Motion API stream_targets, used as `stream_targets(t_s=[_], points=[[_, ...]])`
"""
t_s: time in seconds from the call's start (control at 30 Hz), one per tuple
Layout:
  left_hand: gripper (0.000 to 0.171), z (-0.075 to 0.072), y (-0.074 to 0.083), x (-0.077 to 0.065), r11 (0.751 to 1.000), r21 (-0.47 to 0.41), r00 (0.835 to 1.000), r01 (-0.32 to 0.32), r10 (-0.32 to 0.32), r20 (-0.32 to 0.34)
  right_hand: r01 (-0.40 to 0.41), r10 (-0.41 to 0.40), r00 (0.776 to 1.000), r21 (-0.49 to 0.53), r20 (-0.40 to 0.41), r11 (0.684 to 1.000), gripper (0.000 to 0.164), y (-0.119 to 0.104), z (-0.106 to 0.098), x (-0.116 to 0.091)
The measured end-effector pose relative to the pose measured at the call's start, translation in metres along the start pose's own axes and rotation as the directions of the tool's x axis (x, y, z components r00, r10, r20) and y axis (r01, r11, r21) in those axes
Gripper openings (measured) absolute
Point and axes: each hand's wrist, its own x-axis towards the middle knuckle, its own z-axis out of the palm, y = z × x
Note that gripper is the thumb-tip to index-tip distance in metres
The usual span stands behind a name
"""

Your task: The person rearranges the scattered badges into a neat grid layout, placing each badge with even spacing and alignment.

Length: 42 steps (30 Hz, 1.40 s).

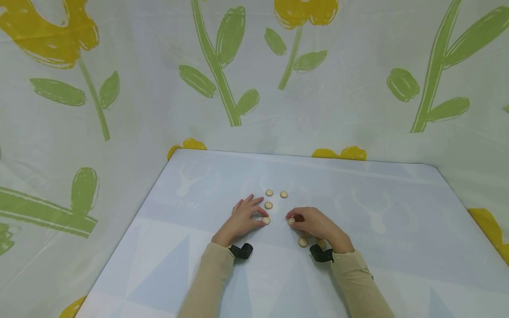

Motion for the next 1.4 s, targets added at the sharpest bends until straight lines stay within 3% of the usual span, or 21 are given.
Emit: stream_targets(t_s=[0.37, 0.97, 1.4], points=[[0.014, 0.000, 0.001, -0.001, 1.000, -0.012, 1.000, -0.016, 0.016, -0.004, -0.030, 0.032, 0.998, 0.047, -0.055, 0.998, 0.022, 0.001, 0.003, 0.002], [0.014, 0.000, 0.003, -0.001, 1.000, -0.025, 1.000, -0.011, 0.011, -0.003, -0.164, 0.182, 0.978, 0.164, -0.103, 0.973, 0.023, -0.004, 0.008, 0.011], [0.015, -0.001, 0.001, 0.000, 1.000, -0.008, 1.000, -0.010, 0.010, -0.001, -0.180, 0.216, 0.964, 0.217, -0.154, 0.959, 0.022, -0.007, 0.011, 0.022]])
